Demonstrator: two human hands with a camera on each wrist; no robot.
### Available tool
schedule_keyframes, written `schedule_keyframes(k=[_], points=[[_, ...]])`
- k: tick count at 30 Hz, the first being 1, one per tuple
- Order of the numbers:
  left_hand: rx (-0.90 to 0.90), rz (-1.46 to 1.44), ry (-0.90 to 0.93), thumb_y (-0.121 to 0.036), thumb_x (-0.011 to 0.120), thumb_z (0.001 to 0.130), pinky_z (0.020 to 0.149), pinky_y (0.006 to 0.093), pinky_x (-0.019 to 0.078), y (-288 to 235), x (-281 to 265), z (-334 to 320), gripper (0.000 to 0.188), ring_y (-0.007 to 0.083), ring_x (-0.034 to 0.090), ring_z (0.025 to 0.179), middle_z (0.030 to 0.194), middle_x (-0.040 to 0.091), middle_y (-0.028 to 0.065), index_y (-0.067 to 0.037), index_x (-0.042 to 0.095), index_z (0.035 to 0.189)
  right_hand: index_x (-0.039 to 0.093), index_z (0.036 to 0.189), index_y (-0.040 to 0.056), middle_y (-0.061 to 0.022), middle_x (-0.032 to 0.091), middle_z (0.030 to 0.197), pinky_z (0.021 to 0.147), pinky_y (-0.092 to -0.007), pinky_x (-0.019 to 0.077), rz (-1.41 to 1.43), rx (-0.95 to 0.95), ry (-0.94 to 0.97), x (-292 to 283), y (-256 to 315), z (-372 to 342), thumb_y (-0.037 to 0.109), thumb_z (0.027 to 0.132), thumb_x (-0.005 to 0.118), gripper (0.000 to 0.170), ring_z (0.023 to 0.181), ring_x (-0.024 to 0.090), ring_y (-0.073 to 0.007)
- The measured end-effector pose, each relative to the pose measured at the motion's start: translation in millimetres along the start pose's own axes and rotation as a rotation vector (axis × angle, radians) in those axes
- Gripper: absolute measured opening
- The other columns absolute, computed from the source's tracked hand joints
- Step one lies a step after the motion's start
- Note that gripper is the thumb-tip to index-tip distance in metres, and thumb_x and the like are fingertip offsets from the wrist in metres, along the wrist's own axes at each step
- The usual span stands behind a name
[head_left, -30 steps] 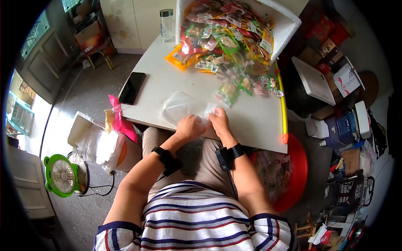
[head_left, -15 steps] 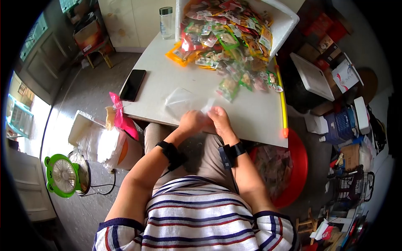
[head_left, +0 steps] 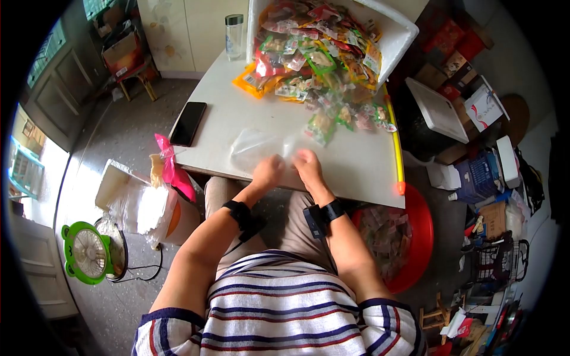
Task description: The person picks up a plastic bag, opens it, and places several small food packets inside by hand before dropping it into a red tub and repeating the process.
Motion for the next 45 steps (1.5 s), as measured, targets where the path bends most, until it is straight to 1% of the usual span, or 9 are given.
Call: schedule_keyframes(k=[13, 16, 20, 24, 27, 32, 36, 37, 45], points=[[-0.07, -0.053, -0.005, -0.022, 0.046, 0.072, 0.064, 0.0407, 0.0407, 0.0, -2.0, -0.1, 0.022, 0.036, 0.052, 0.074, 0.076, 0.055, 0.0203, -0.001, 0.053, 0.078, 0.052, 0.085, 0.0027, -0.0046, 0.055, 0.07, 0.053, -0.0245, 0.0414, 0.203, 0.148, 0.078, 4.8, 9.0, -8.1, 0.011, 0.072, 0.053, 0.015, 0.06, 0.052, -0.0132], [0.014, 0.074, -0.014, -0.018, 0.048, 0.07, 0.064, 0.0392, 0.0415, -13.2, 0.7, -5.5, 0.021, 0.0339, 0.053, 0.075, 0.077, 0.056, 0.0182, -0.003, 0.053, 0.084, 0.052, 0.087, 0.0014, -0.0118, 0.057, 0.076, 0.06, -0.0309, 0.0431, -0.388, -0.223, -0.071, -1.4, 16.4, -5.2, 0.009, 0.071, 0.05, 0.018, 0.068, 0.055, -0.0218], [0.075, 0.206, -0.065, -0.011, 0.048, 0.067, 0.065, 0.0378, 0.0425, -26.8, 0.2, -12.7, 0.03, 0.0321, 0.053, 0.076, 0.082, 0.056, 0.0163, -0.004, 0.049, 0.096, 0.051, 0.089, 0.0022, -0.0191, 0.055, 0.083, 0.067, -0.0351, 0.0419, -0.519, -0.126, 0.041, -1.6, 24.9, -7.4, 0.009, 0.072, 0.046, 0.02, 0.079, 0.054, -0.0319], [0.069, 0.191, -0.238, -0.007, 0.045, 0.067, 0.07, 0.0399, 0.0418, -32.2, -20.4, -11.9, 0.035, 0.0355, 0.051, 0.078, 0.088, 0.053, 0.0185, -0.004, 0.046, 0.101, 0.047, 0.083, 0.0018, -0.0203, 0.054, 0.075, 0.061, -0.041, 0.0402, -0.483, -0.387, 0.004, 4.8, 20.6, -3.7, 0.009, 0.07, 0.047, 0.015, 0.071, 0.05, -0.0375], [0.171, 0.279, -0.295, -0.004, 0.045, 0.066, 0.066, 0.0399, 0.0432, -38.6, -39.2, -9.4, 0.036, 0.0358, 0.052, 0.074, 0.088, 0.052, 0.0184, -0.005, 0.047, 0.101, 0.046, 0.08, 0.0015, -0.0202, 0.053, 0.073, 0.06, -0.041, 0.0398, -0.514, -0.261, 0.139, 8.2, 18.7, 0.8, 0.009, 0.069, 0.048, 0.013, 0.07, 0.049, -0.0377], [0.107, 0.475, -0.113, -0.008, 0.046, 0.064, 0.061, 0.0417, 0.0437, -17.0, -19.1, -7.6, 0.035, 0.034, 0.053, 0.071, 0.083, 0.053, 0.0155, -0.009, 0.048, 0.099, 0.048, 0.08, 0.0013, -0.019, 0.053, 0.073, 0.061, -0.0404, 0.0405, -0.493, -0.377, 0.276, 5.4, 25.3, 9.8, 0.007, 0.067, 0.049, 0.014, 0.071, 0.05, -0.0361], [0.076, 0.488, -0.073, -0.011, 0.044, 0.067, 0.065, 0.0415, 0.044, -15.9, -13.2, -5.0, 0.033, 0.0337, 0.054, 0.074, 0.085, 0.054, 0.016, -0.01, 0.048, 0.1, 0.05, 0.084, 0.005, -0.0154, 0.053, 0.089, 0.068, -0.0408, 0.0411, -0.851, -0.666, -0.067, -18.7, 45.9, 28.0, 0.012, 0.064, 0.057, 0.022, 0.08, 0.051, -0.0333], [0.072, 0.488, -0.061, -0.011, 0.044, 0.067, 0.065, 0.0415, 0.044, -15.4, -12.2, -4.4, 0.033, 0.0335, 0.054, 0.074, 0.085, 0.054, 0.0158, -0.009, 0.048, 0.099, 0.05, 0.086, 0.0066, -0.0148, 0.049, 0.101, 0.072, -0.0426, 0.0396, -0.934, -0.461, -0.004, -23.8, 46.0, 37.9, 0.015, 0.063, 0.06, 0.027, 0.092, 0.047, -0.0315], [0.054, 0.477, 0.013, -0.013, 0.043, 0.069, 0.066, 0.0413, 0.0427, -18.2, -14.6, -3.4, 0.019, 0.0339, 0.053, 0.077, 0.084, 0.054, 0.0158, -0.007, 0.048, 0.086, 0.055, 0.081, 0.0095, -0.0119, 0.054, 0.092, 0.074, -0.042, 0.0382, -1.313, -0.678, -0.321, -39.4, 29.0, 70.8, 0.023, 0.07, 0.052, 0.017, 0.094, 0.046, -0.0288]])
Point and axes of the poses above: each hand's wrist, its own z-axis towards the middle knuckle, its own x-axis out of the palm, y = z × x, the point moved 4 cm from there along z, towards the middle knuckle
